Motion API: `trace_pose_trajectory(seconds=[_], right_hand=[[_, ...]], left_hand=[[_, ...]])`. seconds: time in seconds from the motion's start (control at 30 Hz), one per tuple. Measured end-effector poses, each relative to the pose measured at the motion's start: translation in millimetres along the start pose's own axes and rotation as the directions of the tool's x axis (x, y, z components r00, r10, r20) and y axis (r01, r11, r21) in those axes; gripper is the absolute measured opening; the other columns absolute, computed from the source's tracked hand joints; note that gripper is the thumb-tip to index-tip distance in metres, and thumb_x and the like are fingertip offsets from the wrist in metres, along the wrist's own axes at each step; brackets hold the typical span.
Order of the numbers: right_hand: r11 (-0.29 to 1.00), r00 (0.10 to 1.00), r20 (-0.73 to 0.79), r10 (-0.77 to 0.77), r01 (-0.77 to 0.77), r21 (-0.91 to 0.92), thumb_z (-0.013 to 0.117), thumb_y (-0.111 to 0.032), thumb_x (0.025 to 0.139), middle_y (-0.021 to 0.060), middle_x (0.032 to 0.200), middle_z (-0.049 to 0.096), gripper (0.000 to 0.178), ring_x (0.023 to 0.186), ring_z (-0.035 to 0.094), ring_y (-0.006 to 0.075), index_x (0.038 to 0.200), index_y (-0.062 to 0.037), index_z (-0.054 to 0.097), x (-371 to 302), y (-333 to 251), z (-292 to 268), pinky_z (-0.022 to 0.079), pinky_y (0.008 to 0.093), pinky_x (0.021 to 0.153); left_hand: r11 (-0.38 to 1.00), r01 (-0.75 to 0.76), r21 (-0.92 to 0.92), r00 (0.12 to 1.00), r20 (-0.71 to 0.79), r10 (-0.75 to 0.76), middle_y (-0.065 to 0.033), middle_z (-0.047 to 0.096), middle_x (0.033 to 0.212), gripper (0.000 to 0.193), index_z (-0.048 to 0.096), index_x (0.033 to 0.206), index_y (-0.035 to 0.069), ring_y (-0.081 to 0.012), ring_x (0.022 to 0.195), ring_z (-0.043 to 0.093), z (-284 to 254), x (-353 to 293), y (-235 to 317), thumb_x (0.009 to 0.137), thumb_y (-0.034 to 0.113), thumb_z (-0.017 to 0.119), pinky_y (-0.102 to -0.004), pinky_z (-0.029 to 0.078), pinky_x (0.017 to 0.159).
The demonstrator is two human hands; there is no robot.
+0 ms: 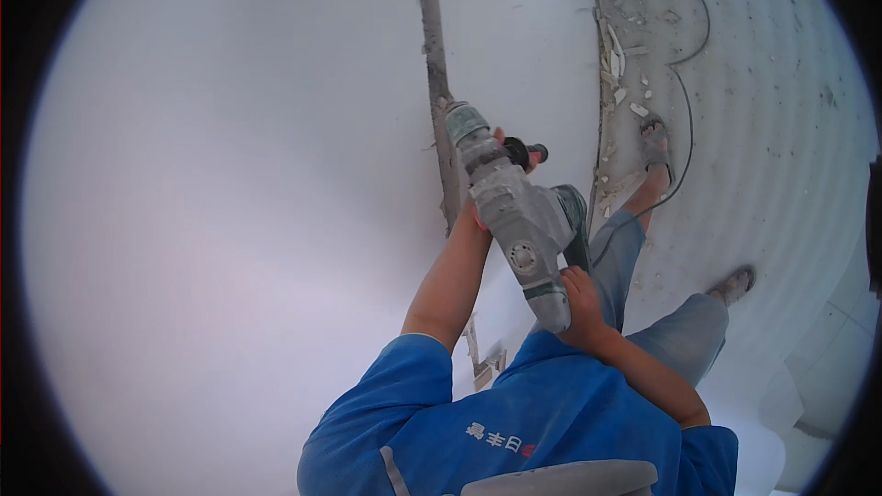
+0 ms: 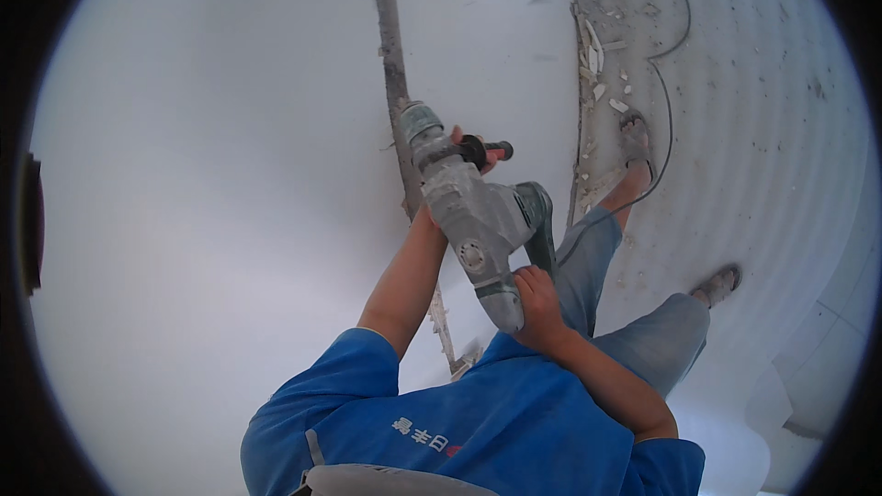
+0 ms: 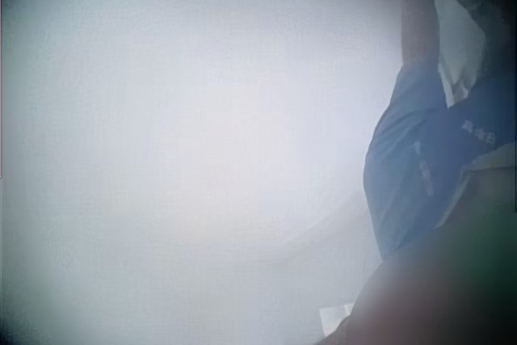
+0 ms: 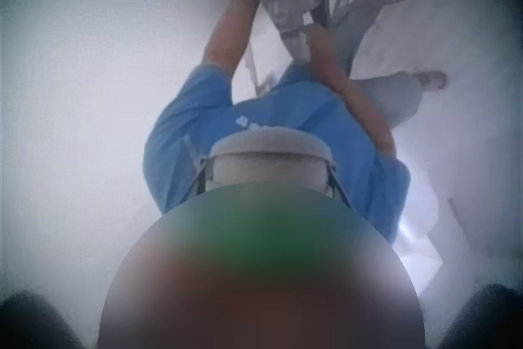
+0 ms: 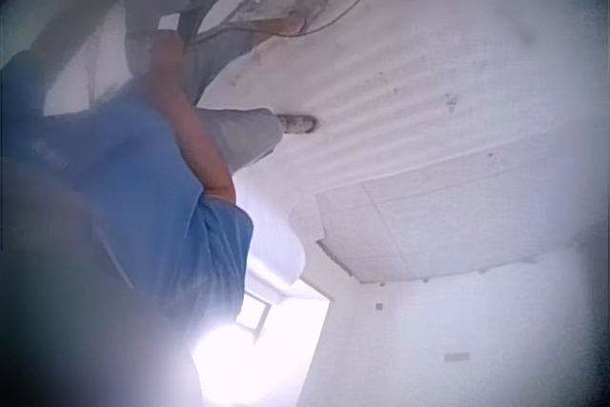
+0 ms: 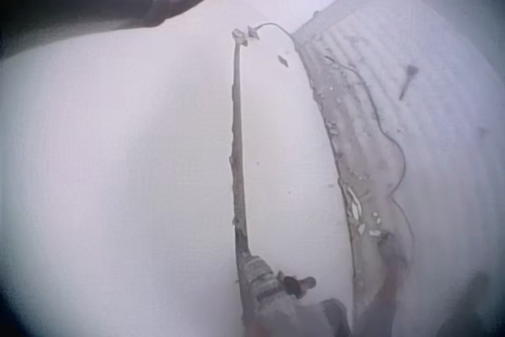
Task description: Drilling a channel into a wall using a hammer drill.
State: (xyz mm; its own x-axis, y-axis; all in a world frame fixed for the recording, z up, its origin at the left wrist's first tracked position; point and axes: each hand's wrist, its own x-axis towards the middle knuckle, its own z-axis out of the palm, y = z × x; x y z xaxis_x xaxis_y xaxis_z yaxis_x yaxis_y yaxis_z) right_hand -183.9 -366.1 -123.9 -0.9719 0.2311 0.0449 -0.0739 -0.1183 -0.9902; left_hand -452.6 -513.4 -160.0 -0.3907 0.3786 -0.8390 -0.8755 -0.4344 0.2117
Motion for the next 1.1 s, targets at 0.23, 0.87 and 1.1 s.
trace_pose_trajectory(seconds=[0.23,0.87,1.1], right_hand=[[0.999,0.999,0.022,0.039,-0.039,0.013,0.073,-0.006,0.054,0.0196,0.097,0.056,0.047,0.091,0.054,0.0387,0.097,0.0026,0.055,10.6,0.4,2.3,0.044,0.0448,0.078],[0.999,0.999,0.001,0.040,-0.040,-0.004,0.073,-0.002,0.058,0.0201,0.095,0.057,0.049,0.093,0.054,0.0425,0.102,0.0034,0.053,13.1,-4.9,-5.4,0.045,0.0464,0.080],[0.927,0.967,0.036,0.254,-0.254,0.276,0.073,-0.001,0.068,0.0201,0.102,0.064,0.053,0.094,0.064,0.0352,0.117,0.0005,0.052,41.3,-55.2,-57.9,0.049,0.0370,0.082]], left_hand=[[0.895,0.431,-0.114,0.902,0.044,-0.429,-0.0281,0.058,0.100,0.072,0.041,0.118,-0.002,-0.0414,0.089,0.061,3.9,11.5,23.9,0.081,0.049,0.074,-0.0494,0.057,0.063],[0.947,0.241,0.212,0.945,0.170,-0.279,-0.0237,0.063,0.093,0.068,0.052,0.104,0.000,-0.0296,0.068,0.067,-3.4,20.0,20.4,0.082,0.063,0.063,-0.0370,0.058,0.057],[0.943,-0.251,0.220,0.920,0.357,0.162,-0.0114,0.066,0.091,0.018,0.062,0.099,0.008,-0.0280,0.082,0.066,16.1,19.7,15.9,0.095,0.023,0.054,-0.0465,0.055,0.075]])
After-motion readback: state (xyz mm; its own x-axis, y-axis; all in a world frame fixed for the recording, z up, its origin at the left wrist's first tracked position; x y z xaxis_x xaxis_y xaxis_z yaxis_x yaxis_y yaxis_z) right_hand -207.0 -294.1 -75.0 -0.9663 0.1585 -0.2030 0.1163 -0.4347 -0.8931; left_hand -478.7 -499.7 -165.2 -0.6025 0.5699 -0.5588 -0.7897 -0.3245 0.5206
